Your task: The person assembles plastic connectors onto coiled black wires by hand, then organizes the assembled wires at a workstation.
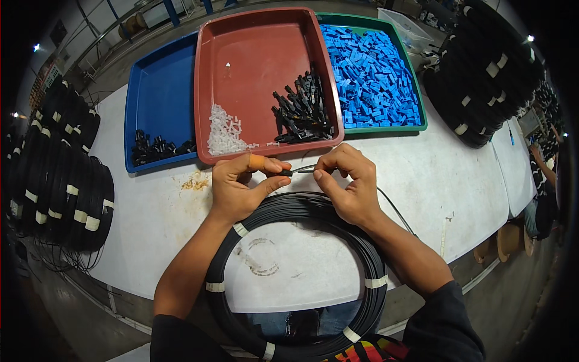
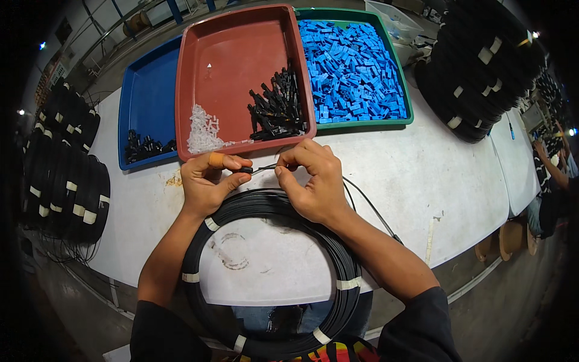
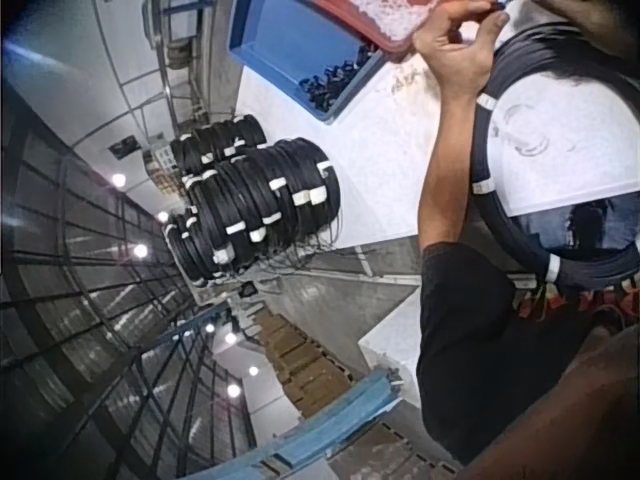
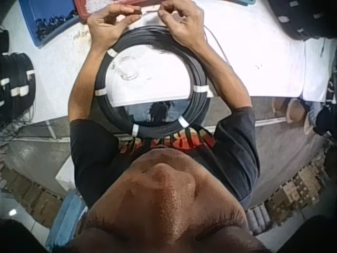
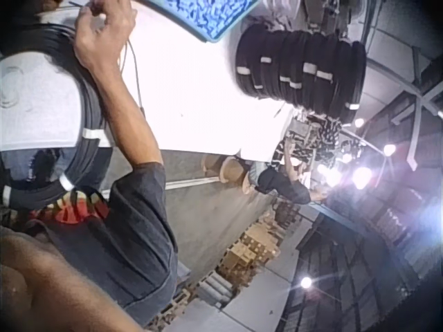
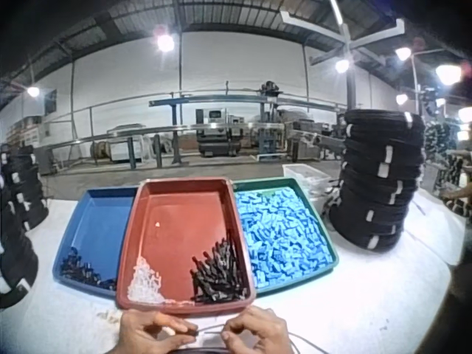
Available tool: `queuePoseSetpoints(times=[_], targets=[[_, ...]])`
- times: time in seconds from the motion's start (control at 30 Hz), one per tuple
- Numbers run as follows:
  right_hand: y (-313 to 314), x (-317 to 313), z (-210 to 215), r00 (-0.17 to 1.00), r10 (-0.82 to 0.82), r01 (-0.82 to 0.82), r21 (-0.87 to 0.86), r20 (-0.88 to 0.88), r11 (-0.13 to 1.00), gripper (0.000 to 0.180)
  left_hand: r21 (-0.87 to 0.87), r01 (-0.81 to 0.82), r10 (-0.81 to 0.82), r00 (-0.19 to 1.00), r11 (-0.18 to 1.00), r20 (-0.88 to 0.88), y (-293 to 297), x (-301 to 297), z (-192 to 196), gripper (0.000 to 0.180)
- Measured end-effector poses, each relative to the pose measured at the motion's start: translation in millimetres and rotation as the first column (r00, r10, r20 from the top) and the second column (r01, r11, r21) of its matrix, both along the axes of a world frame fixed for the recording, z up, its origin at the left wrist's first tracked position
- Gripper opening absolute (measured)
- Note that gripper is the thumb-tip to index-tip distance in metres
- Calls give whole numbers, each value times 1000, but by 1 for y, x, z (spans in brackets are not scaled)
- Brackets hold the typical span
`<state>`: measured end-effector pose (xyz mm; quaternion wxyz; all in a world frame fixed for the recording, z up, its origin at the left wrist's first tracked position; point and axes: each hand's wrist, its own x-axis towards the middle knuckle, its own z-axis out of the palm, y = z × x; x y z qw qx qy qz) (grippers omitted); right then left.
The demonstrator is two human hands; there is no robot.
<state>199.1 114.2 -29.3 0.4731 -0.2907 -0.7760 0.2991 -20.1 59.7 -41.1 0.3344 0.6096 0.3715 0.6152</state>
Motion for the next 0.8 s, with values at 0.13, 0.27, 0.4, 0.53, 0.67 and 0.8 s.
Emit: queuePoseSetpoints(times=[0.13, 0.27, 0.4, 0.53, 0.67, 0.8], targets=[[-1, 2, 2, 999, 20, -21, 34, 37, 999, 4, 73, -25, 30, 996, 997, -78, 0, 2, 2, 19], [-2, 1, 2, 999, 35, -38, 65, 34, 997, 5, 92, -11, 26, 987, 996, -157, -2, 1, 5, 21], [-2, 1, 2, 999, 40, -41, 53, 21, 998, 5, 87, -20, 34, 986, 996, -162, -2, 2, 7, 19], [-4, 0, 4, 999, 43, -44, 84, 19, 995, 5, 96, 5, 14, 981, 995, -196, -2, 0, 8, 18], [-7, -1, 6, 993, 53, -73, 193, 104, 979, 9, 123, 21, 16, 954, 992, -299, -2, 2, 11, 16], [-10, -3, 4, 992, 47, -74, 237, 119, 969, 16, 145, 33, 20, 938, 989, -346, -3, 2, 14, 17]])
